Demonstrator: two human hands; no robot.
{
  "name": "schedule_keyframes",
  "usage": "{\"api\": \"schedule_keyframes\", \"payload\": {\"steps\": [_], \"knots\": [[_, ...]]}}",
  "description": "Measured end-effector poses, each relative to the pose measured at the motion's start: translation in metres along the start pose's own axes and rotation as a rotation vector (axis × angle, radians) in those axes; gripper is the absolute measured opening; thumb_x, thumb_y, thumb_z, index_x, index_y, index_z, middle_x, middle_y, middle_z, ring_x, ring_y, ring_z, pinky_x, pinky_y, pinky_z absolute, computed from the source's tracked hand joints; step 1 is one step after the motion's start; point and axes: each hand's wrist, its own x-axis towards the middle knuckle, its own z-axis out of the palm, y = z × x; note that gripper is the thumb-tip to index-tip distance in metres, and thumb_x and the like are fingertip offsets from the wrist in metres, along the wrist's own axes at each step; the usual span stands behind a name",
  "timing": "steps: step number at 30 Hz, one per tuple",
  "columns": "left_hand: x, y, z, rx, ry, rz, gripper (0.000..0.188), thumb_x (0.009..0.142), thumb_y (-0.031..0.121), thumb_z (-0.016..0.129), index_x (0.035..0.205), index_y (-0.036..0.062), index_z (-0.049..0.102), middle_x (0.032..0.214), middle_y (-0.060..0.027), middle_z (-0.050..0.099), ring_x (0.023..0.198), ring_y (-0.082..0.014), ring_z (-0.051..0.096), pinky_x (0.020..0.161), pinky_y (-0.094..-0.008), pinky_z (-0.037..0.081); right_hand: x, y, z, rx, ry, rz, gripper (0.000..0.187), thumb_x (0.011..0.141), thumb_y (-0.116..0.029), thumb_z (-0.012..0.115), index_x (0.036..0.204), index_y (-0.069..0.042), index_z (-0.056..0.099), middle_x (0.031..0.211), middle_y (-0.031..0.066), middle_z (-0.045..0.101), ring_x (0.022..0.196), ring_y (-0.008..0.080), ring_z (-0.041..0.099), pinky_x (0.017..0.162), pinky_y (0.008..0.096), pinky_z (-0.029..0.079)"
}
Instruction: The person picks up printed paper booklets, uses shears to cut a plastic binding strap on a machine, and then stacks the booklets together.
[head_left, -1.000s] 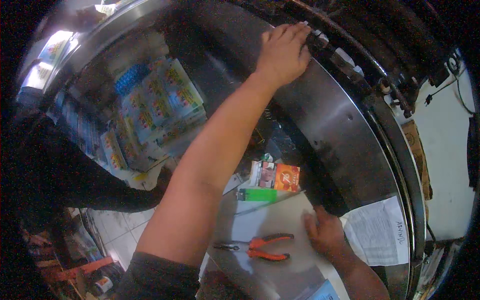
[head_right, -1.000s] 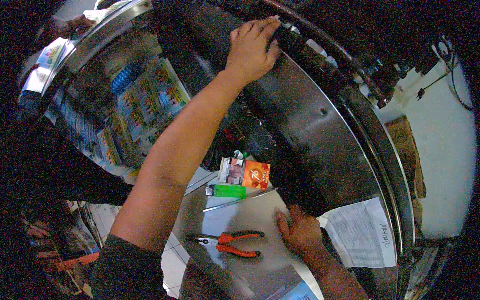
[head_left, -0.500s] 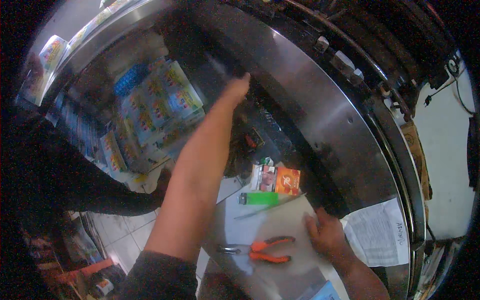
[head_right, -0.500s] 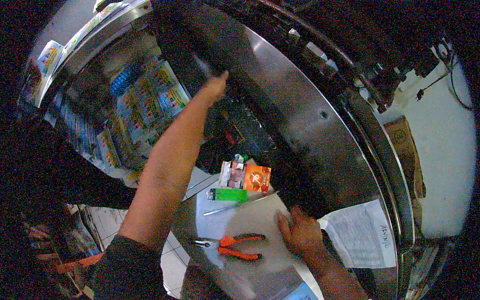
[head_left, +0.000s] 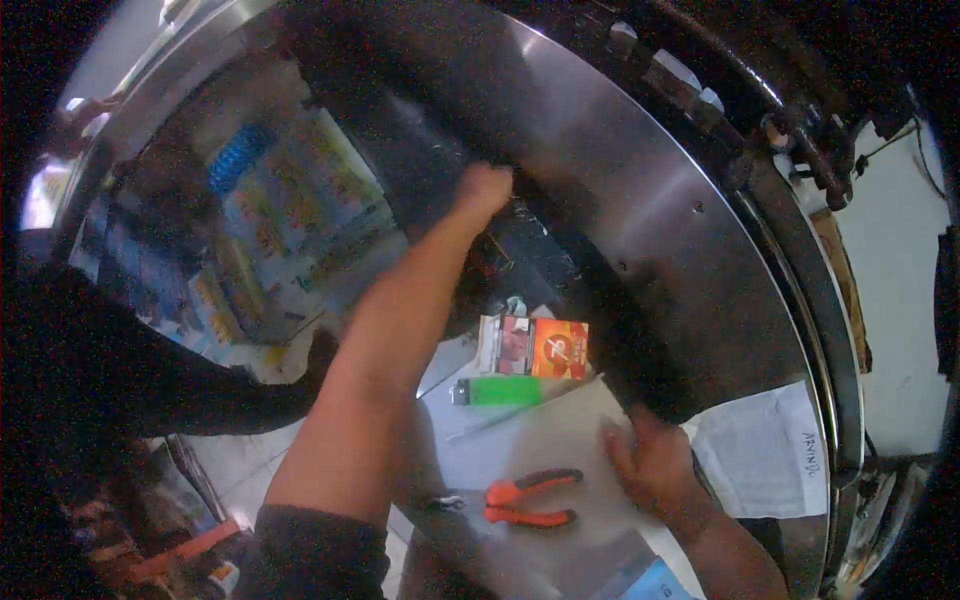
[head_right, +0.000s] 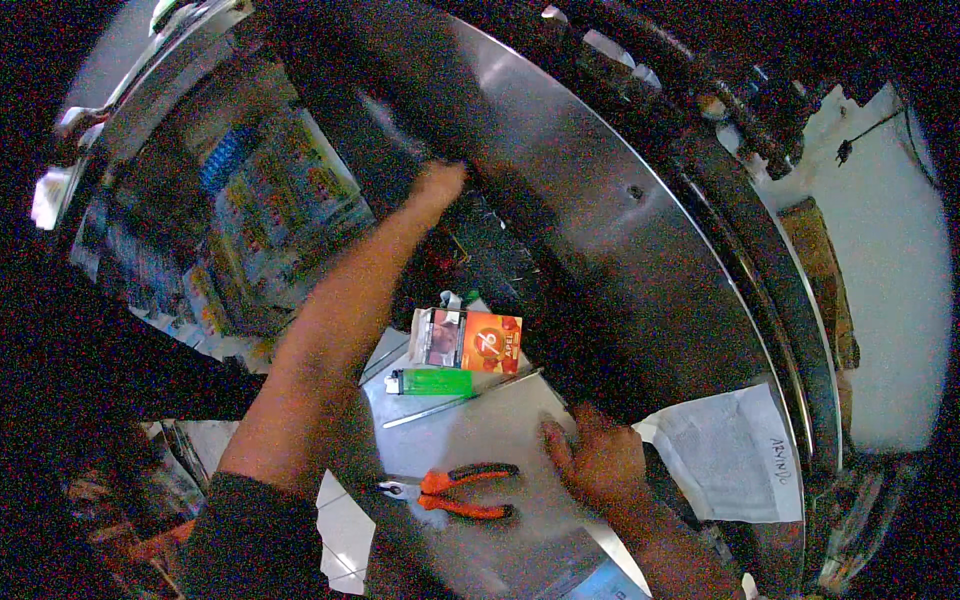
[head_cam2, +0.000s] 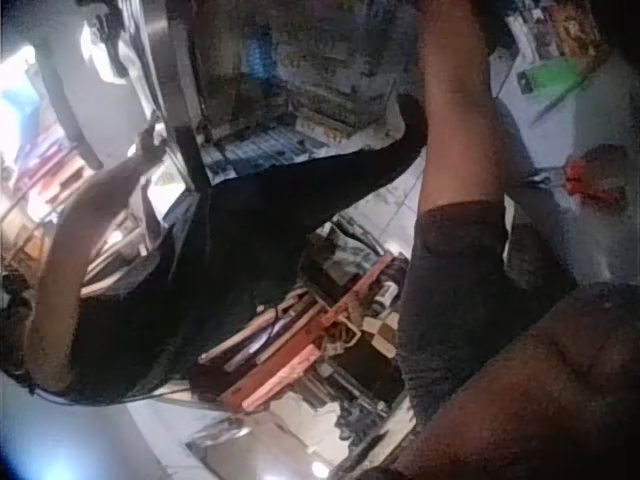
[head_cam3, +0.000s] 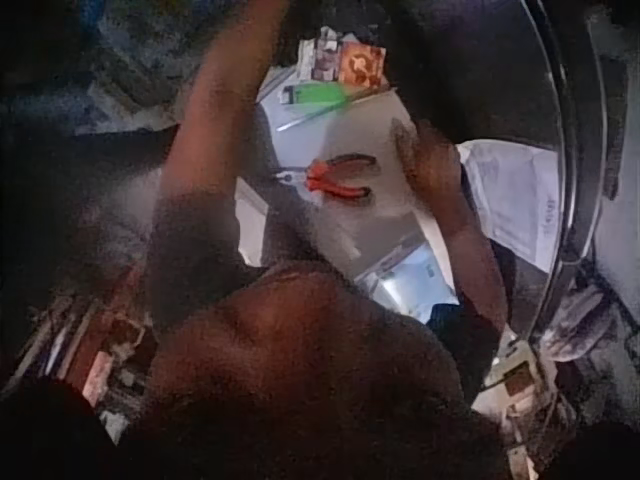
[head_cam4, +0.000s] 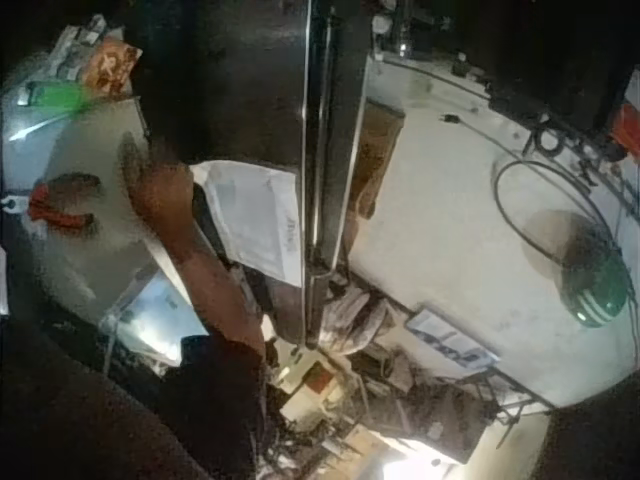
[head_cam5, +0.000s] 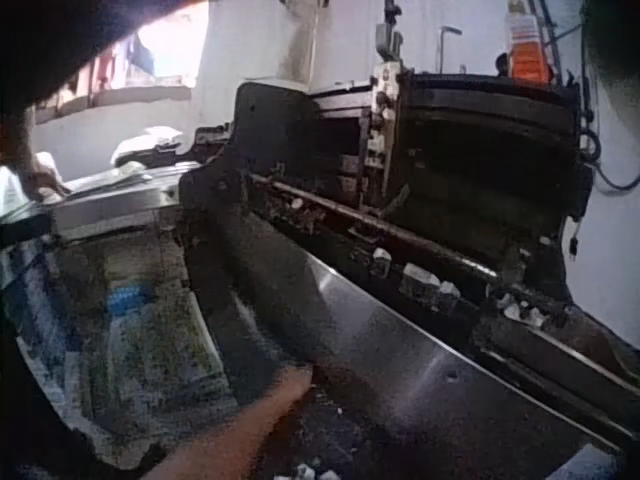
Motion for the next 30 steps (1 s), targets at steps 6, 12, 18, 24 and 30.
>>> {"api": "schedule_keyframes", "payload": {"steps": [6, 12, 18, 24, 30], "knots": [[-0.012, 0.015, -0.025, -0.239, -0.195, -0.162, 0.044, 0.095, 0.042, 0.054, 0.112, 0.0016, 0.063, 0.101, -0.0152, 0.066, 0.086, -0.0255, 0.065, 0.071, -0.0421, 0.053, 0.002, 0.004, 0.003, -0.048, -0.019, 0.033, 0.048, 0.092, -0.045, 0.056, 0.109, 0.0, 0.061, 0.096, 0.026, 0.068, 0.086, 0.0463, 0.066, 0.079, 0.0546, 0.053], [-0.009, -0.021, 0.0, -0.24, -0.431, -0.269, 0.039, 0.097, 0.045, 0.053, 0.107, 0.0079, 0.058, 0.09, -0.0086, 0.063, 0.082, -0.0201, 0.062, 0.071, -0.0378, 0.05, 0.005, 0.01, 0.013, -0.061, -0.003, 0.056, 0.048, 0.092, -0.045, 0.053, 0.109, -0.001, 0.062, 0.098, 0.0275, 0.066, 0.09, 0.0466, 0.064, 0.082, 0.0533, 0.051], [-0.014, -0.03, 0.013, -0.582, -0.378, -0.35, 0.037, 0.098, 0.043, 0.053, 0.102, 0.0068, 0.056, 0.084, -0.0067, 0.062, 0.078, -0.0204, 0.062, 0.069, -0.0364, 0.051, 0.001, 0.001, 0.007, -0.081, -0.098, 0.122, 0.055, 0.093, -0.051, 0.05, 0.111, -0.001, 0.063, 0.101, 0.0271, 0.067, 0.09, 0.0461, 0.065, 0.084, 0.0536, 0.052], [-0.009, -0.039, 0.023, -0.543, -0.317, -0.304, 0.036, 0.097, 0.04, 0.055, 0.098, 0.0035, 0.057, 0.089, -0.0109, 0.066, 0.068, -0.0227, 0.063, 0.063, -0.039, 0.053, 0.005, 0.004, 0.011, -0.103, -0.036, 0.059, 0.049, 0.092, -0.045, 0.053, 0.109, -0.001, 0.062, 0.095, 0.0276, 0.067, 0.086, 0.047, 0.065, 0.078, 0.0541, 0.052], [0.002, -0.039, 0.046, -0.113, -0.29, -0.136, 0.045, 0.097, 0.043, 0.053, 0.103, -0.0011, 0.063, 0.084, -0.0163, 0.068, 0.069, -0.0252, 0.066, 0.064, -0.0384, 0.053, 0.003, -0.002, 0.006, -0.093, -0.089, 0.153, 0.042, 0.092, -0.04, 0.055, 0.105, 0.0, 0.061, 0.092, 0.0286, 0.065, 0.087, 0.0466, 0.063, 0.077, 0.0535, 0.05]]}}
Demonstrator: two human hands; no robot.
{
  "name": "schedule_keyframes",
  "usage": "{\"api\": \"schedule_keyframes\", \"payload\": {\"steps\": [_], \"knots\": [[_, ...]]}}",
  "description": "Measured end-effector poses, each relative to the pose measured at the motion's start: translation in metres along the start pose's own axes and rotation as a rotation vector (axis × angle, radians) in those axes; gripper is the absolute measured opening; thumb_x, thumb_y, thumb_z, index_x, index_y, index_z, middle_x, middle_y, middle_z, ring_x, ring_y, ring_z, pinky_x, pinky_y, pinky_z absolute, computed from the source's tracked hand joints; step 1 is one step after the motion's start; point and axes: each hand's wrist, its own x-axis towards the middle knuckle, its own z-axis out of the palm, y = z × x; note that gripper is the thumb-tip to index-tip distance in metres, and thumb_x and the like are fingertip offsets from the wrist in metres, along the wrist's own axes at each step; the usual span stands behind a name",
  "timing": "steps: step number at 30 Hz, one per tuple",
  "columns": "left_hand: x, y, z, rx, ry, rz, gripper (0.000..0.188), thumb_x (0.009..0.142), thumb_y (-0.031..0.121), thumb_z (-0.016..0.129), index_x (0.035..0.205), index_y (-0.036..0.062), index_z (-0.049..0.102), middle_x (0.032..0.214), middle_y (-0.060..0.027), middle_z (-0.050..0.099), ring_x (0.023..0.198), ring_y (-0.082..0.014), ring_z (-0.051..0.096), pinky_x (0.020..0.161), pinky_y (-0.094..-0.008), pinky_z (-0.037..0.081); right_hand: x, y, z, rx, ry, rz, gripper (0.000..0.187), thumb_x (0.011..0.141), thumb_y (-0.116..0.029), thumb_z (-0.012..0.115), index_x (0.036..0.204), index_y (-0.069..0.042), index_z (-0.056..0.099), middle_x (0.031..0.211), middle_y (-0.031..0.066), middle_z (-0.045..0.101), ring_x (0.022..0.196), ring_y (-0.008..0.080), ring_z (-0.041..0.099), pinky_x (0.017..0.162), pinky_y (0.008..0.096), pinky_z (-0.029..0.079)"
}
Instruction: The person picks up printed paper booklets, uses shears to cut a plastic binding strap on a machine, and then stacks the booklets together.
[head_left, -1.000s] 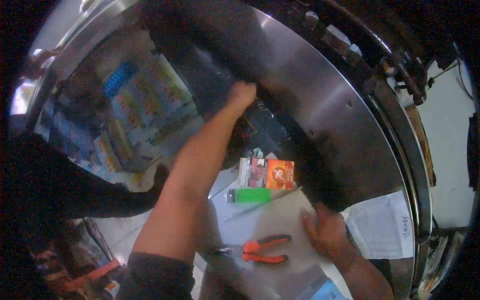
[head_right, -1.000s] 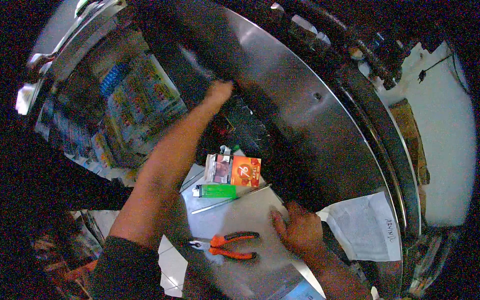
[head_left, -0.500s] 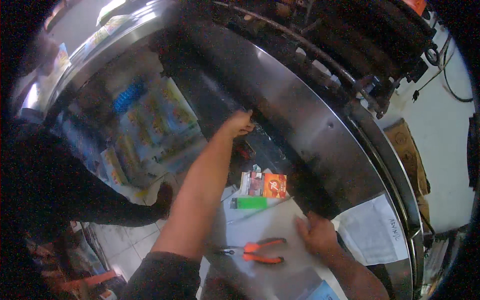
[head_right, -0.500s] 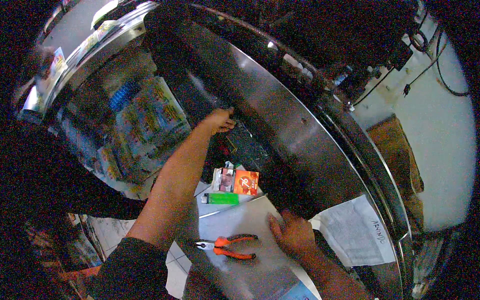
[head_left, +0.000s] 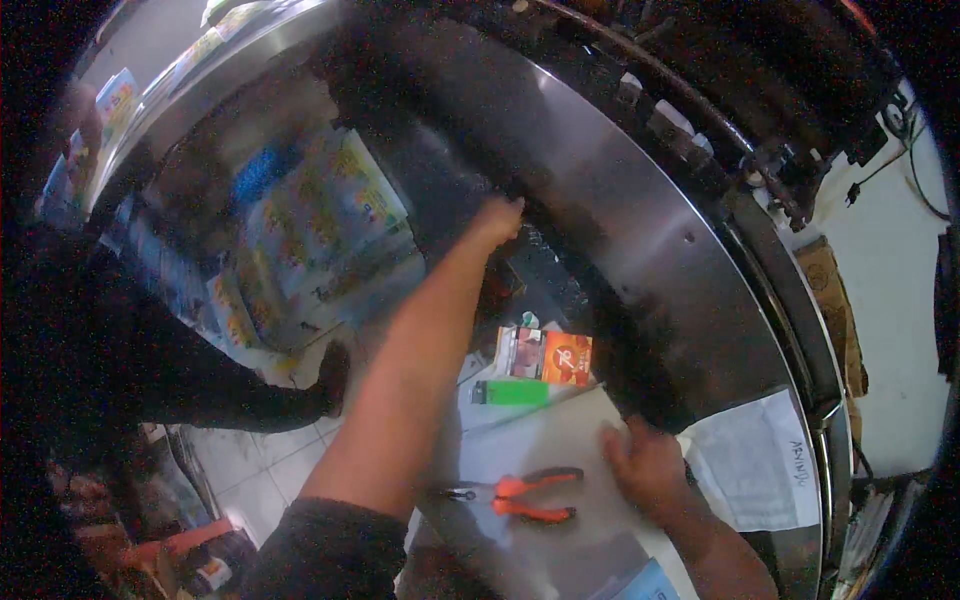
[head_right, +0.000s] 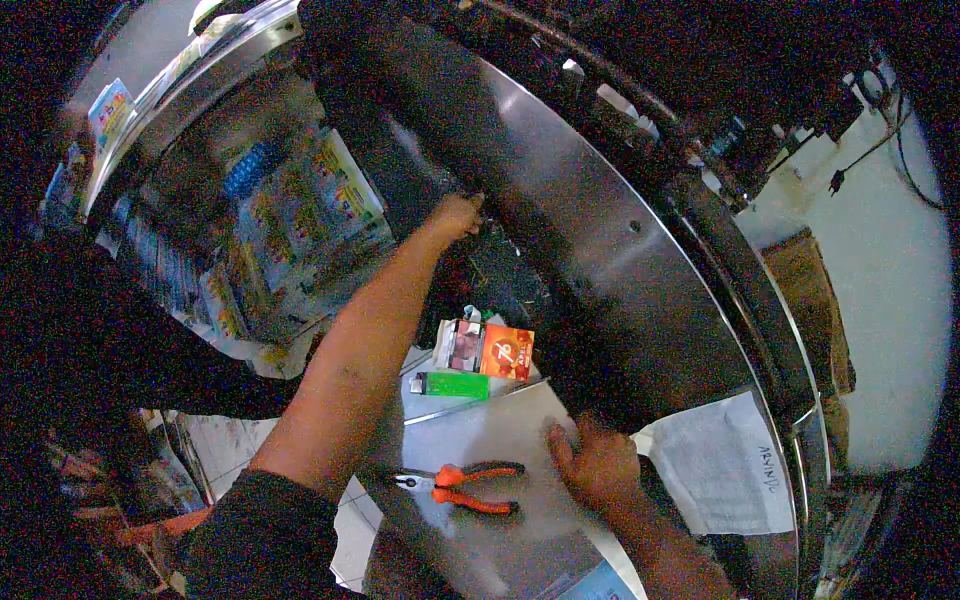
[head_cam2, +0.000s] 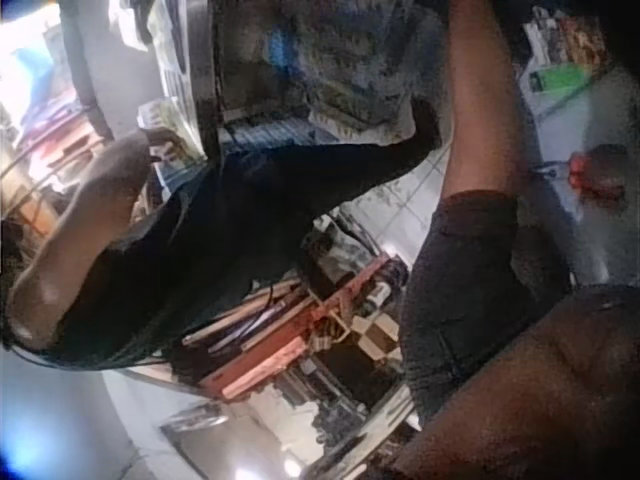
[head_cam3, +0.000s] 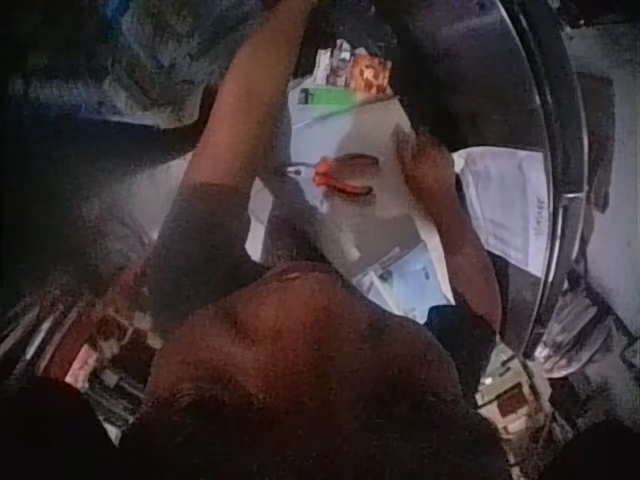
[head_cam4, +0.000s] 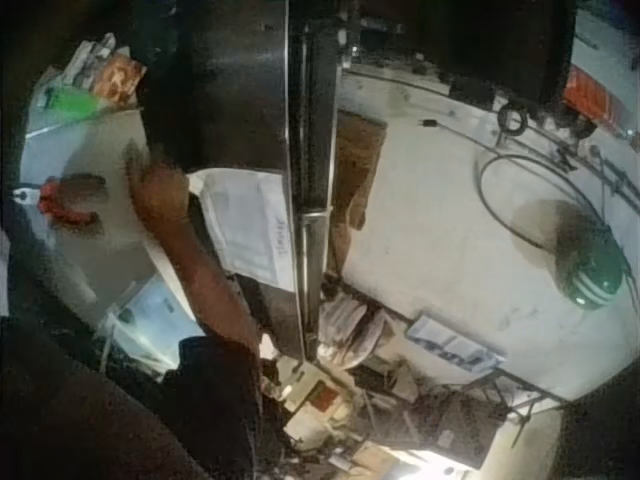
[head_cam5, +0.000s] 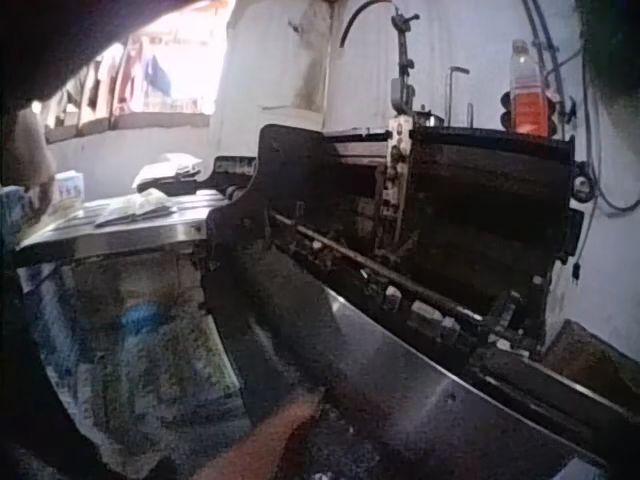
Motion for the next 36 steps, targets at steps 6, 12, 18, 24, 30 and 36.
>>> {"api": "schedule_keyframes", "payload": {"steps": [6, 12, 18, 24, 30, 36], "knots": [[0.034, -0.022, 0.017, 0.098, 0.115, 0.112, 0.052, 0.096, 0.046, 0.052, 0.106, -0.0032, 0.067, 0.085, -0.0158, 0.071, 0.071, -0.031, 0.068, 0.07, -0.042, 0.052, 0.005, 0.01, 0.01, 0.013, 0.107, -0.056, 0.046, 0.092, -0.045, 0.055, 0.1, -0.001, 0.062, 0.089, 0.0277, 0.067, 0.079, 0.0476, 0.065, 0.074, 0.0564, 0.052], [0.016, -0.01, -0.004, 0.084, 0.022, -0.005, 0.047, 0.095, 0.042, 0.056, 0.115, 0.0016, 0.065, 0.088, -0.0121, 0.072, 0.076, -0.0287, 0.069, 0.074, -0.0411, 0.053, 0.004, 0.001, 0.005, 0.002, 0.088, -0.083, 0.045, 0.094, -0.045, 0.055, 0.097, 0.0, 0.062, 0.085, 0.0271, 0.066, 0.076, 0.0466, 0.065, 0.071, 0.0555, 0.052], [0.011, -0.017, -0.005, 0.275, 0.074, 0.149, 0.044, 0.097, 0.043, 0.05, 0.091, 0.006, 0.073, 0.076, -0.0107, 0.071, 0.076, -0.0254, 0.069, 0.075, -0.0418, 0.053, 0.006, 0.001, 0.007, 0.011, 0.101, -0.127, 0.044, 0.094, -0.042, 0.055, 0.101, 0.0, 0.062, 0.085, 0.0272, 0.066, 0.077, 0.0463, 0.065, 0.073, 0.0545, 0.052], [0.005, -0.004, -0.009, 0.237, -0.009, 0.037, 0.057, 0.098, 0.048, 0.041, 0.076, 0.0056, 0.072, 0.069, -0.0095, 0.069, 0.075, -0.0254, 0.069, 0.079, -0.0429, 0.052, 0.008, -0.001, 0.005, 0.092, 0.111, -0.139, 0.043, 0.094, -0.041, 0.055, 0.105, 0.0, 0.061, 0.091, 0.0281, 0.066, 0.082, 0.0476, 0.064, 0.077, 0.055, 0.051], [0.008, -0.013, -0.008, 0.181, 0.059, 0.027, 0.06, 0.099, 0.049, 0.039, 0.072, 0.0053, 0.071, 0.067, -0.0096, 0.068, 0.068, -0.0276, 0.067, 0.079, -0.0425, 0.051, 0.007, -0.003, 0.005, 0.077, 0.049, -0.098, 0.042, 0.092, -0.041, 0.057, 0.107, -0.001, 0.061, 0.093, 0.028, 0.066, 0.084, 0.0485, 0.064, 0.078, 0.0558, 0.051], [0.003, -0.011, 0.007, -0.08, 0.054, -0.055, 0.05, 0.099, 0.043, 0.046, 0.078, 0.0028, 0.068, 0.068, -0.0098, 0.067, 0.069, -0.0265, 0.067, 0.069, -0.0416, 0.051, 0.001, -0.001, 0.004, 0.093, 0.069, -0.04, 0.041, 0.091, -0.039, 0.056, 0.105, 0.0, 0.061, 0.093, 0.0287, 0.066, 0.088, 0.0495, 0.062, 0.079, 0.0548, 0.05]]}}
